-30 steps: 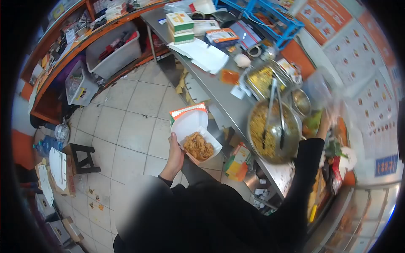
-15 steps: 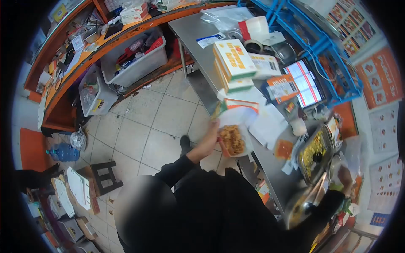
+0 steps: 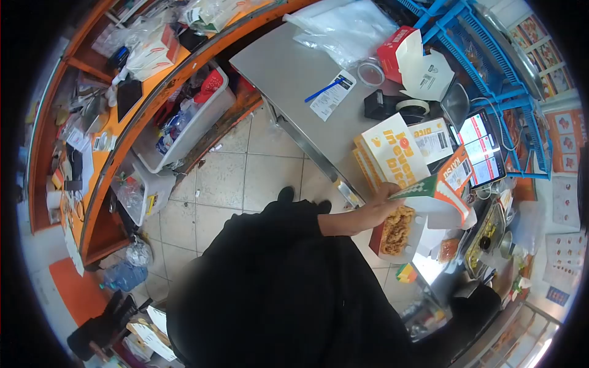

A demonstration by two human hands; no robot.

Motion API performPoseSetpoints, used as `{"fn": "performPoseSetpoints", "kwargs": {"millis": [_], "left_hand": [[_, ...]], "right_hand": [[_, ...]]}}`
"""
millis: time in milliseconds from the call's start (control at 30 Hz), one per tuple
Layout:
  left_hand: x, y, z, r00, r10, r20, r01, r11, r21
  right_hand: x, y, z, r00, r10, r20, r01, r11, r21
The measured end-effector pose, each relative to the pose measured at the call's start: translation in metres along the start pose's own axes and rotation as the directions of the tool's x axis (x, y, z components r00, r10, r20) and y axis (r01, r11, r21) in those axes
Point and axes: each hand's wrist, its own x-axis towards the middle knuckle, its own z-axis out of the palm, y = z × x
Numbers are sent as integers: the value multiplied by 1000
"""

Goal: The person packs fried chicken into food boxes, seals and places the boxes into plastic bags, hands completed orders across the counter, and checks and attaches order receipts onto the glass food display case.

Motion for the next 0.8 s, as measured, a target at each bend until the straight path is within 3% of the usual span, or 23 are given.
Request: {"fn": "performPoseSetpoints", "kwargs": {"millis": [33, 67, 100, 133, 167, 200, 233, 267, 300, 333, 400, 433, 467, 500, 533, 567, 600, 633, 667, 700, 767, 800], "left_hand": [[4, -2, 1, 999, 30, 17, -31, 999, 34], [12, -12, -1, 999, -35, -35, 41, 978, 204], [12, -14, 0, 998, -57, -25, 61, 976, 207], [11, -15, 2, 997, -45, 55, 38, 991, 125], [11, -17, 6, 991, -26, 135, 21, 999, 37], [9, -14, 11, 989, -28, 147, 24, 999, 28], [12, -18, 15, 986, -42, 162, 38, 999, 27], [15, -23, 21, 981, -52, 185, 49, 999, 20], [20, -29, 27, 976, -60, 209, 58, 998, 15], [28, -37, 36, 980, -51, 193, 47, 999, 23], [42, -41, 48, 969, -126, 212, 115, 991, 62], [51, -45, 55, 955, -201, 216, 182, 977, 107], [65, -63, 62, 984, -150, 96, 119, 956, 269], [82, -85, 65, 994, -29, 107, 2, 969, 247], [100, -107, 62, 984, 109, 141, -158, 900, 405], [113, -129, 62, 936, 332, 114, -346, 822, 451], [115, -110, 62, 908, 376, 184, -411, 722, 556], [126, -113, 61, 759, 613, 221, -606, 539, 585], [125, -93, 66, 782, 570, 252, -590, 549, 591], [132, -90, 69, 764, 551, 335, -610, 449, 653], [147, -90, 75, 738, 503, 449, -643, 326, 693], [149, -83, 81, 749, 478, 460, -631, 300, 716]], "right_hand": [[-3, 5, 2, 998, -60, 19, 60, 998, 30], [-9, 11, 7, 992, -119, 35, 117, 991, 70], [-27, 1, 22, 995, -98, 24, 96, 993, 73], [-51, -26, 48, 948, -236, -215, 86, 837, -540], [-68, -40, 63, 834, -464, -299, -126, 368, -921], [-76, -33, 68, 749, -613, -250, 25, 404, -914], [-87, -24, 82, 815, -562, -138, 299, 613, -731], [-109, -19, 107, 838, -546, -8, 492, 760, -424], [-167, -51, 168, 922, -355, 152, 366, 929, -51], [-190, -43, 198, 813, -453, 365, 438, 890, 127], [-194, -4, 222, 722, -503, 475, 492, 856, 159], [-205, -12, 250, 800, -489, 348, 523, 852, -4], [-207, -13, 267, 863, -499, 78, 505, 857, -99], [-193, -1, 269, 852, -513, -103, 507, 858, -78], [-178, 11, 258, 881, -448, -151, 425, 891, -161], [-170, 13, 259, 862, -473, -185, 451, 880, -149], [-154, 27, 249, 923, -352, -159, 306, 918, -253], [-129, 55, 240, 849, -519, -94, 440, 795, -418], [-114, 68, 239, 904, -408, -130, 321, 847, -424], [-113, 67, 243, 808, -581, -103, 491, 759, -427], [-130, 35, 253, 723, -655, -220, 586, 750, -307], [-126, 35, 249, 664, -727, -176, 632, 671, -389]]}}
